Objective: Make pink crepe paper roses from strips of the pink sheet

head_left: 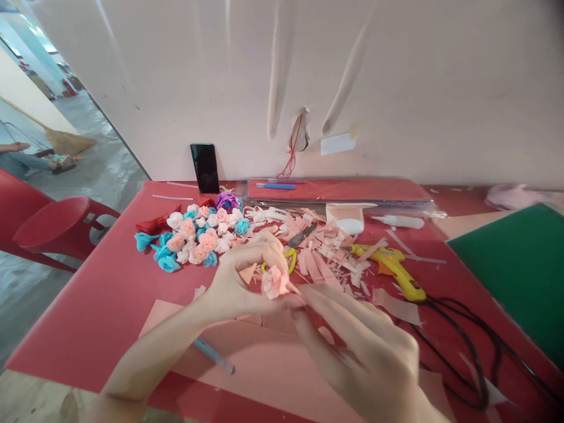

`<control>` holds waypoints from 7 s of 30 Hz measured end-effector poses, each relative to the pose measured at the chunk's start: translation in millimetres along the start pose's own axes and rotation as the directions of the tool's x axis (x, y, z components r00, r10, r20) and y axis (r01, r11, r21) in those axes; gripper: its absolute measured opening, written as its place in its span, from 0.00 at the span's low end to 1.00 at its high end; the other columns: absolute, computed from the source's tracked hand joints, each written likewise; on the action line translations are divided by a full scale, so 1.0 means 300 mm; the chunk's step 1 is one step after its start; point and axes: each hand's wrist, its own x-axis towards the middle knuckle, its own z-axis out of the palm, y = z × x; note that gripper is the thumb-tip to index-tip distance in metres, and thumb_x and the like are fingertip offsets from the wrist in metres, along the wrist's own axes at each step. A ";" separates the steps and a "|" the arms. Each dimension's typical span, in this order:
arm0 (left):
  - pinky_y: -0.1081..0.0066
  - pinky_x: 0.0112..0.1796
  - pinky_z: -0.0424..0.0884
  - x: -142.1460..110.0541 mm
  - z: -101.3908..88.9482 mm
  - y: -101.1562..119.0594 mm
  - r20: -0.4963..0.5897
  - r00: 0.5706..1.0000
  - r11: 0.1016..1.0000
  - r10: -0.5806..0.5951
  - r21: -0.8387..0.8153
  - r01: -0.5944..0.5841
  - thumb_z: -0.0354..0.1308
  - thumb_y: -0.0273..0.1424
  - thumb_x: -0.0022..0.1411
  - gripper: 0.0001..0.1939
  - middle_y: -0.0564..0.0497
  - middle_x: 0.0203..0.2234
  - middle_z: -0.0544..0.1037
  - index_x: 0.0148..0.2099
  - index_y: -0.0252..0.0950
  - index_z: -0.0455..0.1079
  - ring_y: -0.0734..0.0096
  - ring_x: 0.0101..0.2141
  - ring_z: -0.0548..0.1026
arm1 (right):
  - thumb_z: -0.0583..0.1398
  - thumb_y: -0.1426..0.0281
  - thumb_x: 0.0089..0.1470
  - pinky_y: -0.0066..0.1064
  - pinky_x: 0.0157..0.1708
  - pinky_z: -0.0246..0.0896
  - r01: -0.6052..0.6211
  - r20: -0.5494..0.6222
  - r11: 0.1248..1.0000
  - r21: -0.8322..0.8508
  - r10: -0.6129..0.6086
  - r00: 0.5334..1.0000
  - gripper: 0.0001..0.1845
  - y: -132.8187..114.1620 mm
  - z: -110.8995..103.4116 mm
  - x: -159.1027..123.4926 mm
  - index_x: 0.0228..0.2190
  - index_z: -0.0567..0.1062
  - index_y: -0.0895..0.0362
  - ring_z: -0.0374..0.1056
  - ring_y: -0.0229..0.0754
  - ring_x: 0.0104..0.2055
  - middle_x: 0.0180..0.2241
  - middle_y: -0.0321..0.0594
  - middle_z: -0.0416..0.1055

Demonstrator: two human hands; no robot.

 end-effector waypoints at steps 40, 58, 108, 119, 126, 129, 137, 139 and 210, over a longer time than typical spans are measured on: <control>0.70 0.29 0.63 -0.013 0.028 0.010 -0.183 0.983 0.949 -0.036 0.303 0.091 0.65 0.35 0.50 0.10 0.54 0.25 0.68 0.34 0.39 0.69 0.73 0.28 0.66 | 0.54 0.75 0.52 0.20 0.13 0.57 -0.348 0.120 0.902 0.256 0.328 0.937 0.13 0.047 0.025 0.017 0.22 0.75 0.57 0.60 0.32 0.14 0.14 0.32 0.65; 0.64 0.34 0.61 -0.012 -0.003 0.033 0.101 0.831 0.368 0.547 0.863 -0.347 0.62 0.25 0.53 0.06 0.54 0.20 0.68 0.35 0.39 0.71 0.69 0.27 0.62 | 0.52 0.72 0.53 0.23 0.17 0.63 -0.474 0.254 0.774 0.420 0.401 0.880 0.13 0.038 0.027 0.005 0.22 0.73 0.57 0.64 0.35 0.18 0.16 0.35 0.68; 0.69 0.35 0.68 0.010 -0.031 0.069 0.135 0.878 0.516 0.458 0.764 -0.387 0.58 0.21 0.56 0.07 0.52 0.28 0.72 0.37 0.36 0.70 0.73 0.31 0.67 | 0.51 0.67 0.60 0.24 0.32 0.65 -0.625 0.583 0.492 0.607 0.258 0.770 0.18 0.060 -0.012 0.033 0.27 0.77 0.55 0.70 0.37 0.27 0.24 0.37 0.74; 0.67 0.35 0.68 0.006 -0.034 0.091 0.057 0.934 0.681 0.352 0.668 -0.298 0.57 0.25 0.58 0.02 0.52 0.28 0.72 0.36 0.35 0.69 0.72 0.31 0.67 | 0.50 0.67 0.61 0.30 0.38 0.65 -0.618 0.655 0.254 0.744 -0.089 0.751 0.20 0.122 0.007 0.045 0.26 0.77 0.59 0.71 0.37 0.30 0.23 0.39 0.73; 0.66 0.34 0.69 -0.007 -0.030 0.096 0.072 0.935 0.693 0.346 0.652 -0.307 0.60 0.26 0.56 0.04 0.52 0.28 0.73 0.36 0.36 0.69 0.70 0.33 0.68 | 0.53 0.61 0.59 0.34 0.34 0.66 -0.718 0.716 0.064 0.693 -0.177 0.675 0.18 0.149 0.023 0.040 0.24 0.72 0.58 0.71 0.40 0.27 0.18 0.37 0.70; 0.67 0.33 0.68 -0.003 -0.029 0.094 0.049 0.934 0.687 0.355 0.663 -0.296 0.60 0.27 0.56 0.02 0.53 0.26 0.73 0.34 0.37 0.69 0.70 0.32 0.68 | 0.54 0.59 0.57 0.30 0.27 0.66 -0.760 0.743 -0.111 0.640 -0.161 0.650 0.18 0.132 0.026 0.031 0.21 0.67 0.56 0.70 0.39 0.19 0.14 0.34 0.68; 0.66 0.31 0.66 -0.006 -0.014 0.091 0.031 0.930 0.657 0.366 0.699 -0.282 0.60 0.30 0.56 0.02 0.52 0.23 0.72 0.33 0.38 0.72 0.69 0.29 0.64 | 0.52 0.63 0.58 0.24 0.22 0.59 -0.731 0.720 -0.318 0.603 -0.176 0.671 0.16 0.109 0.044 -0.009 0.21 0.63 0.55 0.65 0.34 0.11 0.09 0.28 0.64; 0.65 0.31 0.67 -0.007 -0.012 0.094 0.022 0.939 0.670 0.343 0.695 -0.260 0.61 0.30 0.55 0.02 0.51 0.23 0.71 0.32 0.38 0.73 0.68 0.29 0.64 | 0.53 0.62 0.58 0.25 0.23 0.60 -0.739 0.728 -0.308 0.600 -0.172 0.663 0.17 0.111 0.050 -0.010 0.20 0.64 0.55 0.65 0.34 0.11 0.11 0.29 0.66; 0.66 0.32 0.68 -0.027 -0.002 0.182 0.098 0.949 0.561 0.299 0.787 -0.257 0.55 0.22 0.57 0.07 0.54 0.23 0.73 0.31 0.38 0.69 0.72 0.27 0.66 | 0.49 0.71 0.60 0.20 0.14 0.51 -0.253 0.296 0.770 0.586 0.088 0.951 0.15 0.030 0.027 0.003 0.23 0.67 0.56 0.54 0.30 0.15 0.16 0.29 0.59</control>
